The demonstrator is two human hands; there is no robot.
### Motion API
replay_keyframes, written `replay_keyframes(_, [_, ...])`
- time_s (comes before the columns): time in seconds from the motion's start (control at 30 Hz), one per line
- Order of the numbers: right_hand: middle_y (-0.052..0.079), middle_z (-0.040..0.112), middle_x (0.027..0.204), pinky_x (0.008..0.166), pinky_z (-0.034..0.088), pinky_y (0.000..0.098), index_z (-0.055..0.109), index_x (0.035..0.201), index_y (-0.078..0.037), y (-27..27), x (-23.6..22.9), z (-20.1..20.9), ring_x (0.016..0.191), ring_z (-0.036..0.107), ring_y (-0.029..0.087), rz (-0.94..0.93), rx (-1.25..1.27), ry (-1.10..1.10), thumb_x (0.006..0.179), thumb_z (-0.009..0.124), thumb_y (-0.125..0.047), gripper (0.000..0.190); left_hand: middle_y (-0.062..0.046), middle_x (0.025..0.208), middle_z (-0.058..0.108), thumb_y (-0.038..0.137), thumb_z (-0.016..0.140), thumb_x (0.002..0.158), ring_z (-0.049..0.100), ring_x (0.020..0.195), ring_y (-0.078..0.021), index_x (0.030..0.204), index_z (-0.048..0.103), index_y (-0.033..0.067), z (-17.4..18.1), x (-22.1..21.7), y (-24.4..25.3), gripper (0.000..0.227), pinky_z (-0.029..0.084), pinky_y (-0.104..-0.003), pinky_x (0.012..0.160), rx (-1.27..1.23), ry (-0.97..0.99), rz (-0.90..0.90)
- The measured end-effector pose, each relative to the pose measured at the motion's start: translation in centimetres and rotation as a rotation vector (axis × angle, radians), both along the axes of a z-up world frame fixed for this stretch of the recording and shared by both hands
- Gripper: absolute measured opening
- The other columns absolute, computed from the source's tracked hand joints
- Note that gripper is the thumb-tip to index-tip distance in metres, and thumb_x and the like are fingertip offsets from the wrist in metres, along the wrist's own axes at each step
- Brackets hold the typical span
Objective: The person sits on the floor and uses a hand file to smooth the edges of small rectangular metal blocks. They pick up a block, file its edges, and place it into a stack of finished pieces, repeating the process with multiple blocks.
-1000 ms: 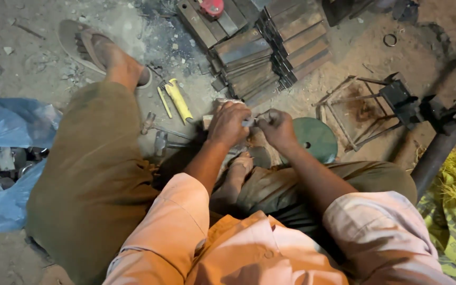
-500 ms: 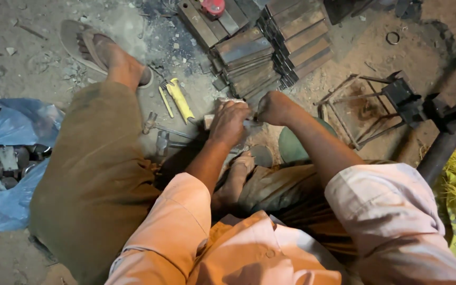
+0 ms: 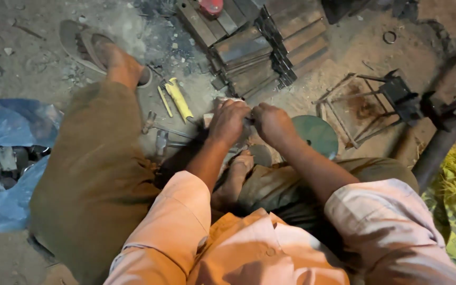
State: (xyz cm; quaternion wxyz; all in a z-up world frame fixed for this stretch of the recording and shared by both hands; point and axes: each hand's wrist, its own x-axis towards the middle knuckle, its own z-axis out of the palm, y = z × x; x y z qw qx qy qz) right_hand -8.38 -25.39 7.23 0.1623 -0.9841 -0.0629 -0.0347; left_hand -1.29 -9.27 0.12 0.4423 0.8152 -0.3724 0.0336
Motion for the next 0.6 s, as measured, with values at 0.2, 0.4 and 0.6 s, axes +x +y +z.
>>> replay_keyframes(0.2, [0.015, 0.067, 0.094, 0.072, 0.054, 0.0481, 0.068, 0.094, -0.008, 0.0, -2.5, 1.8, 0.083, 0.067, 0.040, -0.012, 0.117, -0.142, 0.085, 0.067, -0.010, 0.010, -0.006, 0.107, 0.071, 0.014, 0.081, 0.061, 0.061, 0.111, -0.0315, 0.090, 0.075, 0.0127, 4.7, -0.4, 0.9, 0.030, 0.042, -0.046, 0.099, 0.089, -0.058, -0.004])
replay_keyframes(0.4, [0.009, 0.065, 0.081, 0.061, 0.049, 0.0351, 0.068, 0.102, -0.003, -3.7, -5.6, 5.0, 0.069, 0.061, 0.022, -0.401, 0.508, -0.372, 0.095, 0.071, -0.008, 0.010, -0.011, 0.102, 0.070, 0.033, 0.085, 0.065, 0.062, 0.105, -0.0338, 0.093, 0.073, 0.0116, 8.1, -3.6, -1.1, 0.037, 0.044, -0.049, 0.094, 0.143, -0.250, -0.060])
replay_keyframes(0.6, [0.002, 0.065, 0.077, 0.050, 0.045, 0.0276, 0.067, 0.096, -0.007, -6.9, -10.4, 5.3, 0.058, 0.059, 0.012, -0.873, 1.066, -0.380, 0.095, 0.068, -0.010, 0.003, -0.025, 0.129, 0.065, 0.069, 0.047, 0.090, 0.061, 0.121, -0.0410, 0.134, 0.062, 0.0127, -1.5, -14.4, -4.1, 0.073, 0.045, -0.048, 0.103, 0.394, 0.635, -0.552])
